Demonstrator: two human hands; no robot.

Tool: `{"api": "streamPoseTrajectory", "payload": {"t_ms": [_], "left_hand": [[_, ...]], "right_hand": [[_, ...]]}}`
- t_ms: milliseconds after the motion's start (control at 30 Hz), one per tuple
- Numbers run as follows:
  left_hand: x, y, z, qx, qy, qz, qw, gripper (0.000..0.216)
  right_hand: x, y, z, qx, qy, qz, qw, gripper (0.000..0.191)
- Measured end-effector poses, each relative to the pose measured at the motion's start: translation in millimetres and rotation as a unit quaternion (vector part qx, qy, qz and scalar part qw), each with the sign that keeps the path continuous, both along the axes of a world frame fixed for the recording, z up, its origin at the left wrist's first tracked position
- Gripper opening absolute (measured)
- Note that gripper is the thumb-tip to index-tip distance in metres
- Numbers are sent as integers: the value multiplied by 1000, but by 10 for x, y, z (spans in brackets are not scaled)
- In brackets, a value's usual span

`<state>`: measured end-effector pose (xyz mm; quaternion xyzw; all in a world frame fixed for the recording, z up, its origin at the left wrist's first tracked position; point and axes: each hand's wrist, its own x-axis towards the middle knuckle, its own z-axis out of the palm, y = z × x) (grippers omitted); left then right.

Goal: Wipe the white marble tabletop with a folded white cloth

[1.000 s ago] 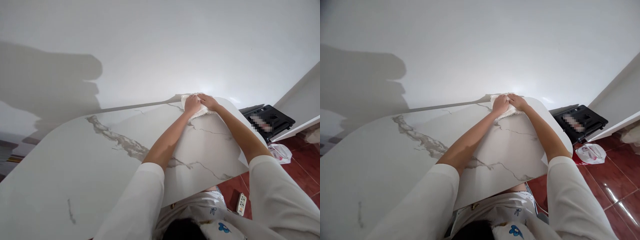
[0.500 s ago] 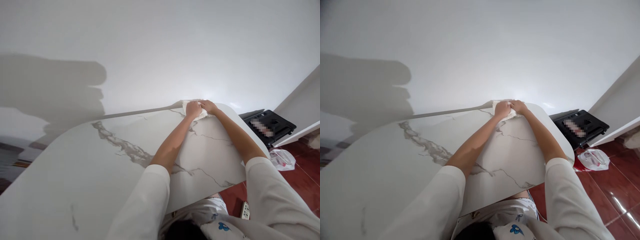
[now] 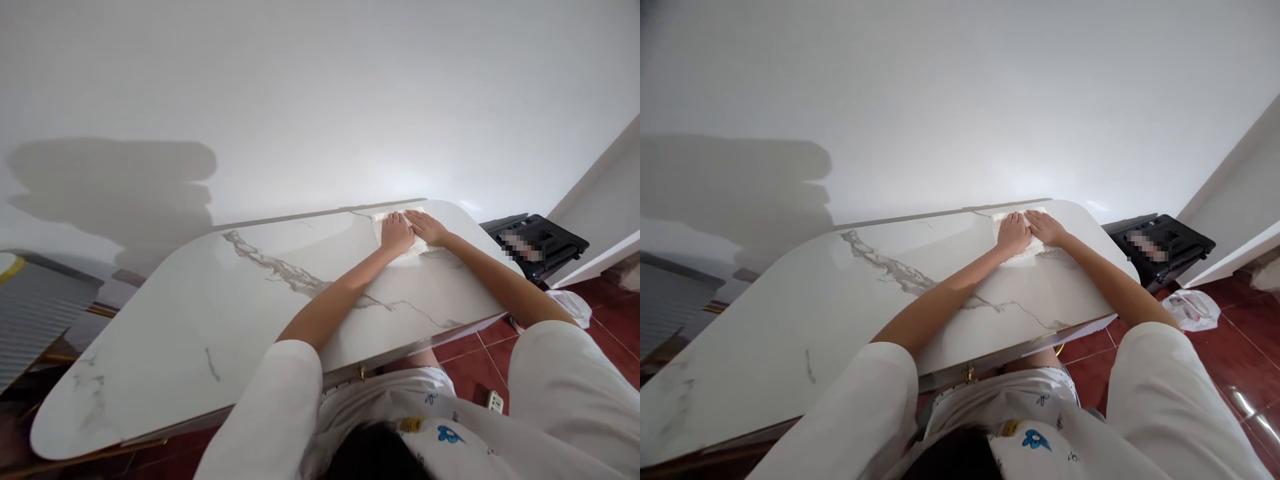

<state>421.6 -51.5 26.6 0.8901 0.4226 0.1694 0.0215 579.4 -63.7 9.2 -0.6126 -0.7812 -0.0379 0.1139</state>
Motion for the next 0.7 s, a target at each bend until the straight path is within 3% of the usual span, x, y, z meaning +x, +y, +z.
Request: {"api": "streamPoseTrajectory", "payload": {"t_ms": [267, 400, 533, 700], "left_hand": [[-499, -1056, 72, -80, -20, -51, 995, 57], [-606, -1516, 102, -127, -45, -67, 989, 58], [-460, -1798, 141, -172, -57, -79, 980, 59], [-63, -1889, 180, -208, -84, -88, 971, 62]], "right_hand": [[-458, -1221, 53, -4, -3, 2, 1000, 57], [-556, -1778, 87, -2, -5, 0, 1000, 56], [-370, -2102, 129, -19, -1, 6, 1000, 56], [78, -2205, 158, -25, 28, 11, 999, 56]]}}
